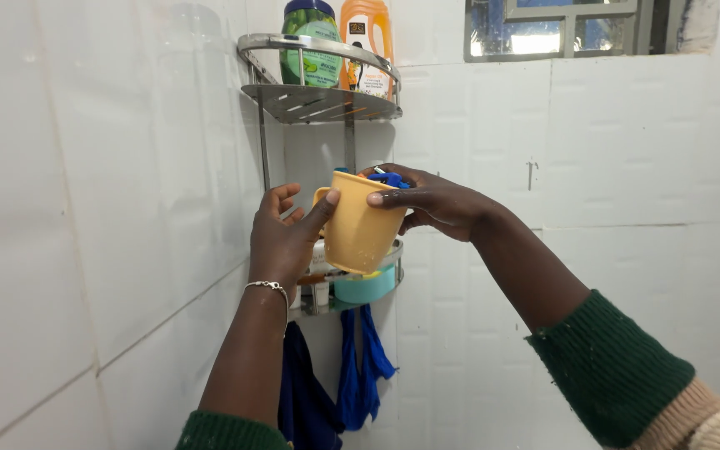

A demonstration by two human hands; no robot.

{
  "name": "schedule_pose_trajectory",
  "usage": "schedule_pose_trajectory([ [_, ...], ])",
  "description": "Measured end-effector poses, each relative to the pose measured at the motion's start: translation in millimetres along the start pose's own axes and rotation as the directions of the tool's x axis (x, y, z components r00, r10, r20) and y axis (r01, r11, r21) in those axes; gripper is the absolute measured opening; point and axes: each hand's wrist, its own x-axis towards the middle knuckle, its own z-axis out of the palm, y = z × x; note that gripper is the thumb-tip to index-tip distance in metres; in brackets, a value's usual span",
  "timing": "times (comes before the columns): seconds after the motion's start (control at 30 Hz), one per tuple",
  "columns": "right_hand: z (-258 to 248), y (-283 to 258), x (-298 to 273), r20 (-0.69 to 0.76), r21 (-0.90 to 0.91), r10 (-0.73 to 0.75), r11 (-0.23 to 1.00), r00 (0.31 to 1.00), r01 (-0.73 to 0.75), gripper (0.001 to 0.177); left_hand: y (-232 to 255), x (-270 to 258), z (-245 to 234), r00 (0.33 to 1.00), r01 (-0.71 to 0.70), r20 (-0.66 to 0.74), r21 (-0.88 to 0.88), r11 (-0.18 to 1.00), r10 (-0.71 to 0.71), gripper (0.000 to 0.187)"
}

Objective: The person cleans a bathroom sink and surrounding area. They rinse a blue cloth and an orange cloth under the tap, wipe the sink basin and faucet, and place the cloths into a yellow mug. The person also organizes items on a wall-mounted shelf and disposes of trash into a bucket.

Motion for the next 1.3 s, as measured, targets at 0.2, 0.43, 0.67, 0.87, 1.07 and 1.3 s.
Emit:
schedule_pose_trajectory([
  [0.2,-19,-1,25,-0.012,-0.027,-0.054,0.998,0.998,0.053,0.091,7,25,8,1.0,0.0,-0.017,0.056,0.998,0.001,0.094],
  [0.43,-62,-41,40,-0.088,0.008,-0.138,0.99,0.987,0.139,0.092,70,43,20,0.994,-0.101,-0.045,0.042,0.994,0.103,0.081],
  [0.67,-84,-64,56,-0.099,-0.011,-0.187,0.982,0.977,0.187,0.094,104,60,18,0.983,-0.171,-0.052,0.094,0.981,0.176,0.073],
  [0.87,-98,-81,63,-0.116,-0.001,-0.217,0.976,0.969,0.218,0.091,127,73,18,0.977,-0.207,-0.013,0.148,0.967,0.211,0.063],
  [1.07,-123,-107,72,-0.123,-0.05,-0.279,0.96,0.952,0.275,0.09,155,125,12,0.806,-0.45,-0.221,0.374,0.811,0.549,0.054],
  [1.3,-157,-135,79,-0.266,-0.087,-0.295,0.955,0.918,0.282,0.095,164,203,16,0.685,-0.405,-0.212,0.685,0.606,0.697,0.056],
])
